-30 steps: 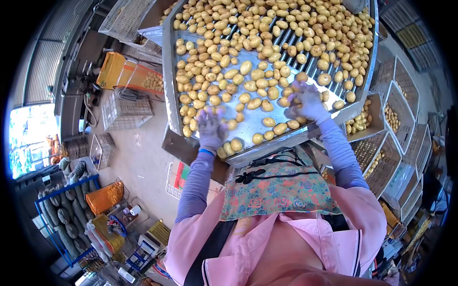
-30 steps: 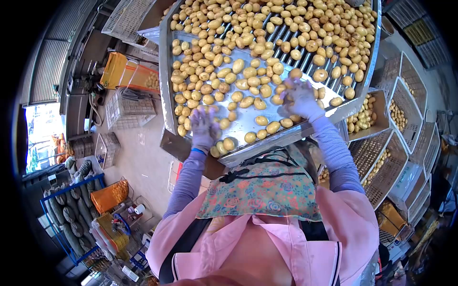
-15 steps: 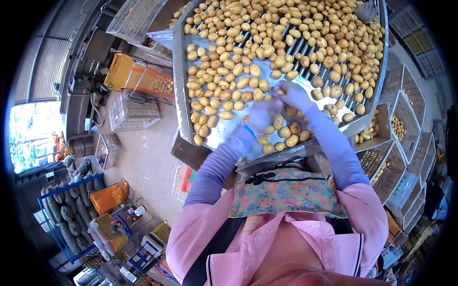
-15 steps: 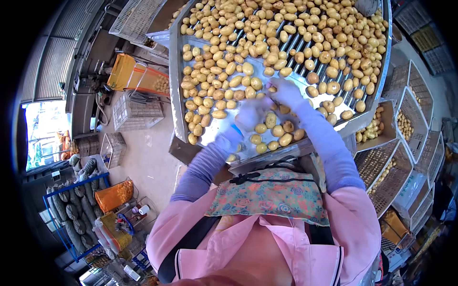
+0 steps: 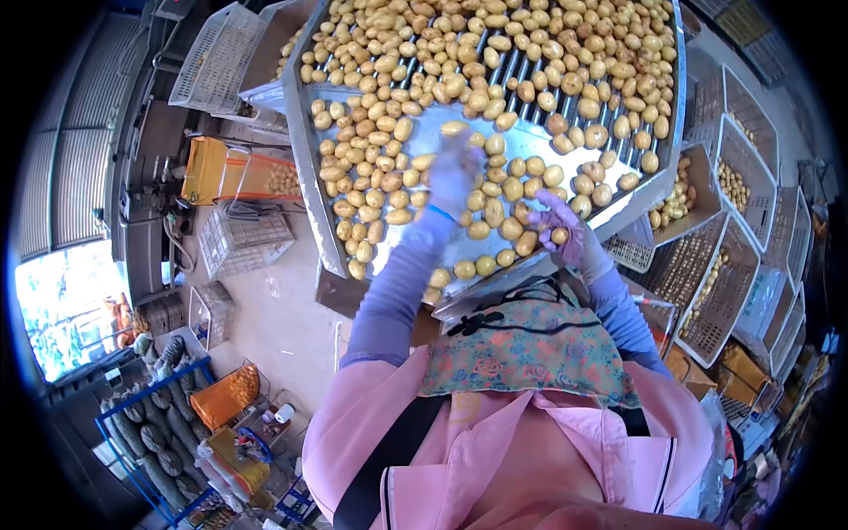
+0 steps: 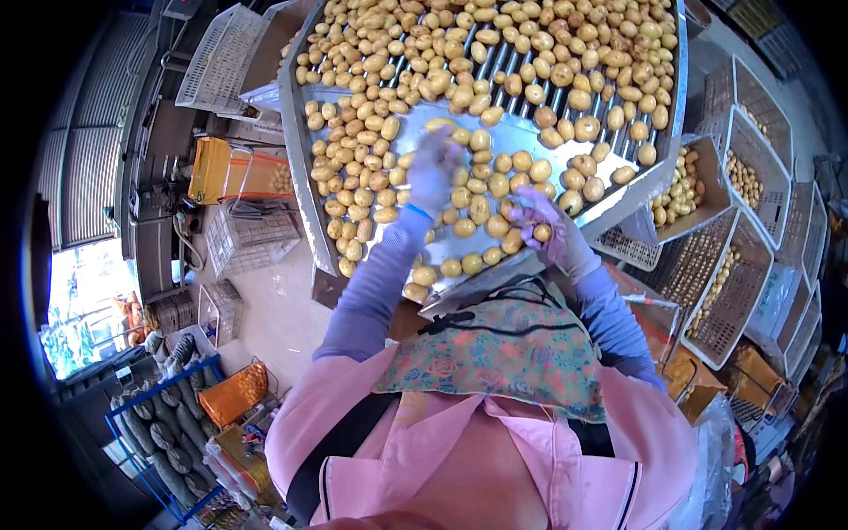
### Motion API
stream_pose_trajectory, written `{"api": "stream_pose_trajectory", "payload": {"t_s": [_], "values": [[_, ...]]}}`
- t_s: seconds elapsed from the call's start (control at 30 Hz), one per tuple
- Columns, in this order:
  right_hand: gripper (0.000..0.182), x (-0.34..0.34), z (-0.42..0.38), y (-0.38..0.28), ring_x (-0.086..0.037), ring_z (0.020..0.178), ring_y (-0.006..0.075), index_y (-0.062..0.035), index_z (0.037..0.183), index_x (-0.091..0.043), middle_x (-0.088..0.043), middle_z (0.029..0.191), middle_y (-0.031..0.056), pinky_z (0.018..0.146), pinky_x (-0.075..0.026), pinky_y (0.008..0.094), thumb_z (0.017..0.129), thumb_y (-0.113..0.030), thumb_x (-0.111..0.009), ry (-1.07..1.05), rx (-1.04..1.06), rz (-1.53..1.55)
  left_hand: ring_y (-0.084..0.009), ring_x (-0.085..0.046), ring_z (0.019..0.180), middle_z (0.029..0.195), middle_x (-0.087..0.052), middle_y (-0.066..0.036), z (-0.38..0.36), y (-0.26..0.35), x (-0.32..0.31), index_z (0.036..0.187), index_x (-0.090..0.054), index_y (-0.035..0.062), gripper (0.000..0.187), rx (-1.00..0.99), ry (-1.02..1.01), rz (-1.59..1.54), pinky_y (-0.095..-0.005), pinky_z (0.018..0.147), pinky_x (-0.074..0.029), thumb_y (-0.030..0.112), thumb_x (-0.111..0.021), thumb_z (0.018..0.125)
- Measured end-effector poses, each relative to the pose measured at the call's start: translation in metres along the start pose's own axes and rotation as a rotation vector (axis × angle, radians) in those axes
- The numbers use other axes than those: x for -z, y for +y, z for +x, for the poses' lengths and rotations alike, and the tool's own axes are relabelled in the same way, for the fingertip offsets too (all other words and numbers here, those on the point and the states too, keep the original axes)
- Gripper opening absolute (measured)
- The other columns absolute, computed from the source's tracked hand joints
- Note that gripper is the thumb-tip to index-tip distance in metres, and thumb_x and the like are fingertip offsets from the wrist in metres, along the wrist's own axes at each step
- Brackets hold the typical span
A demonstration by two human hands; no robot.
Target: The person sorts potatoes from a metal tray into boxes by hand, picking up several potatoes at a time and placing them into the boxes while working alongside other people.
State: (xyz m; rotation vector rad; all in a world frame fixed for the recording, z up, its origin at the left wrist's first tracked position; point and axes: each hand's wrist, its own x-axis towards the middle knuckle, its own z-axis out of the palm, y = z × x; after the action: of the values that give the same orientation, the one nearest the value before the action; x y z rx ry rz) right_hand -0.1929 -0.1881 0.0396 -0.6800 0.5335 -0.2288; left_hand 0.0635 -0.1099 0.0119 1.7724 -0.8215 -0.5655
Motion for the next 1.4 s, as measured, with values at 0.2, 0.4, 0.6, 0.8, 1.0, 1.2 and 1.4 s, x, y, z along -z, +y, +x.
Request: {"api": "stream_pose_trajectory", "payload": {"t_s": [0.2, 0.4, 0.6, 0.8, 1.0, 1.2, 1.4], "values": [[0.025, 0.087, -0.078, -0.009, -0.059, 0.075, 0.0057, -0.0074, 0.121, -0.056, -0.062, 0.094, 0.0000, 0.061, -0.046, 0.0166, 0.100, -0.020, -0.057, 0.027, -0.040, -0.313, -0.0306, -0.064, 0.104, 0.114, -0.065, -0.013, -0.063, 0.057, -0.040, 0.125, -0.059, 0.0104, 0.037, -0.387, -0.339, 0.329, -0.0425, 0.086, -0.052, 0.022, -0.060, 0.090], [0.039, 0.148, -0.230, -0.024, -0.068, 0.093, 0.0267, -0.0038, 0.117, -0.063, -0.069, 0.108, 0.0133, 0.081, -0.053, 0.0369, 0.087, -0.029, -0.067, 0.313, -0.474, -1.574, -0.0379, -0.060, 0.113, 0.127, -0.060, -0.019, 0.024, -0.050, 0.030, 0.132, -0.054, 0.0081, 0.044, -0.281, -0.242, 0.874, -0.0479, 0.095, -0.050, 0.025, -0.054, 0.091], [0.032, 0.053, -0.147, -0.021, -0.058, 0.104, 0.0090, -0.0053, 0.130, -0.058, -0.064, 0.117, 0.0033, 0.093, -0.048, 0.0264, 0.100, -0.015, -0.056, 0.229, 0.191, -0.658, -0.0403, -0.062, 0.108, 0.119, -0.064, -0.023, 0.047, -0.047, 0.007, 0.128, -0.058, 0.0045, 0.044, -0.173, -0.199, 0.780, -0.0456, 0.092, -0.050, 0.025, -0.062, 0.089], [0.055, 0.039, -0.092, 0.032, -0.062, 0.104, 0.0167, -0.0092, 0.144, -0.041, -0.061, 0.118, 0.0043, 0.083, -0.057, 0.0300, 0.098, -0.032, -0.059, 0.097, 0.235, 0.390, -0.0383, -0.057, 0.118, 0.130, -0.056, -0.027, -0.096, 0.074, -0.103, 0.140, -0.043, -0.0028, 0.065, -0.517, -0.693, 0.296, -0.0484, 0.100, -0.046, 0.032, -0.066, 0.090], [0.021, 0.135, -0.246, 0.001, -0.068, 0.073, 0.0181, -0.0096, 0.110, -0.063, -0.067, 0.096, 0.0044, 0.067, -0.054, 0.0262, 0.092, -0.021, -0.063, 1.139, 0.400, -0.287, -0.0381, -0.040, 0.138, 0.143, -0.049, -0.021, -0.108, -0.013, -0.045, 0.139, -0.049, -0.0014, 0.058, -0.693, -0.537, 0.710, -0.0484, 0.117, -0.025, 0.036, -0.057, 0.096], [0.066, 0.362, -0.492, 0.138, -0.053, 0.117, 0.0341, -0.0085, 0.130, -0.052, -0.057, 0.126, 0.0182, 0.101, -0.043, 0.0470, 0.087, -0.058, -0.060, 2.551, -0.069, -1.025, -0.0409, -0.037, 0.133, 0.149, -0.033, -0.024, -0.094, -0.120, 0.134, 0.149, -0.029, -0.0004, 0.071, -0.084, 0.053, 1.532, -0.0487, 0.112, -0.027, 0.049, -0.042, 0.099], [0.071, 0.248, -0.237, 0.031, -0.036, 0.138, 0.0347, -0.0022, 0.149, -0.034, -0.031, 0.154, 0.0185, 0.115, -0.029, 0.0407, 0.092, -0.032, -0.064, 1.405, 0.511, -1.340, -0.0366, -0.059, 0.090, 0.108, -0.058, -0.022, -0.094, -0.078, 0.045, 0.126, -0.048, -0.0085, 0.049, -0.075, -0.029, 1.302, -0.0479, 0.076, -0.048, 0.030, -0.048, 0.095]]}}
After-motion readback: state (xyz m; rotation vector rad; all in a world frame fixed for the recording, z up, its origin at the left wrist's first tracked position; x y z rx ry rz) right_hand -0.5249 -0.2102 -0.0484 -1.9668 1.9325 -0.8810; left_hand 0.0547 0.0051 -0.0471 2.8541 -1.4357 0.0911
